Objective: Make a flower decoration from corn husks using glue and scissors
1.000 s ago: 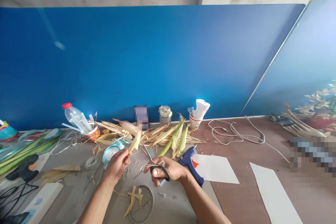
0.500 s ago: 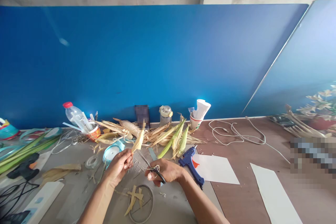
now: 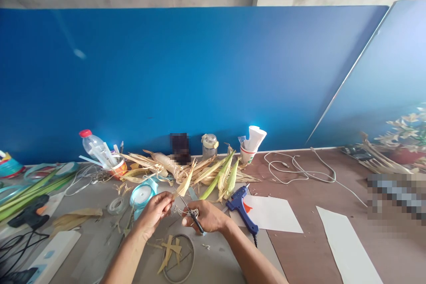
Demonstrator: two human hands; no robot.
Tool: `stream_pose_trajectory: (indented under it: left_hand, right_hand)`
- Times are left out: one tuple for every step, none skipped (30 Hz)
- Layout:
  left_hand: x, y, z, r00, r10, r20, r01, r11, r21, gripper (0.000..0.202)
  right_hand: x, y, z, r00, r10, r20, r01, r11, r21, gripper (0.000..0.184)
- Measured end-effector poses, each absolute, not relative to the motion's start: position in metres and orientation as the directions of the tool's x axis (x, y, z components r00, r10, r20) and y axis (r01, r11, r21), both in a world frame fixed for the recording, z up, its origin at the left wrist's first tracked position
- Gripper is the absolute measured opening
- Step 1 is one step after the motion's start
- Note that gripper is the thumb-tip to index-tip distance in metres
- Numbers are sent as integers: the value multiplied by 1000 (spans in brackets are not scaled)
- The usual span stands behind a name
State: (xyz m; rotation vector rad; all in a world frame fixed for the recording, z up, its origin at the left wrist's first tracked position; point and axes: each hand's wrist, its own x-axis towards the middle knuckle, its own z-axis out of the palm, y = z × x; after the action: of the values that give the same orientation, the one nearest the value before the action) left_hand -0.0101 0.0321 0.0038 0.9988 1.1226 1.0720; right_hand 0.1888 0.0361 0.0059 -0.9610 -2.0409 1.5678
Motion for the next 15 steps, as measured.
stream_pose_trajectory:
  left_hand:
    - [-10,32,3,91,979,-184,-144,196,970,34]
    - [-10,32,3,81,980,-180,-149,190,970,34]
    - [-11,32,2,76,982,-175,-154,185,971,34]
    - [-11,32,1,74,983,-171,-160,181,971,35]
    - [-11,32,0,76,983,-169,-166,180,970,35]
    - [-12,33,0,79,982,-170,-173,182,968,35]
    - [-12,33,-1,80,982,-173,-179,185,966,35]
    - [-13,33,-1,78,981,-175,-187,187,964,35]
    - [-13,34,-2,74,982,-175,-194,186,963,35]
    - [-13,34,-2,71,982,-174,-202,185,962,35]
    - [-13,34,-2,70,982,-174,-210,185,960,35]
    - [-13,34,-1,69,982,-174,-218,185,958,35]
    - [-13,34,-1,69,982,-174,-225,186,957,35]
    - [-13,34,-1,70,982,-175,-230,187,955,35]
    - [-14,34,0,69,982,-176,-232,187,954,35]
  right_hand:
    - [188,36,6,-678,729,-96,280,135,-950,36]
    - [187,35,7,-669,737,-94,280,133,-951,35]
    - [186,35,7,-660,746,-89,279,133,-951,34]
    - [186,35,8,-652,753,-84,277,134,-952,34]
    - [185,34,8,-646,759,-80,274,134,-952,34]
    - [185,34,8,-643,762,-78,273,133,-953,34]
    - [184,34,8,-642,763,-75,272,135,-953,34]
    - [184,34,8,-640,765,-70,271,140,-952,34]
    - [184,34,9,-638,767,-63,272,148,-951,34]
    - [184,34,10,-636,770,-54,274,160,-948,34]
    - [184,33,10,-633,773,-45,277,172,-945,33]
    - [184,33,11,-629,776,-38,282,182,-942,33]
    - [184,33,12,-625,780,-34,288,190,-939,32]
    - [184,33,13,-620,784,-33,297,196,-935,32]
    - [184,32,14,-616,787,-34,307,201,-930,31]
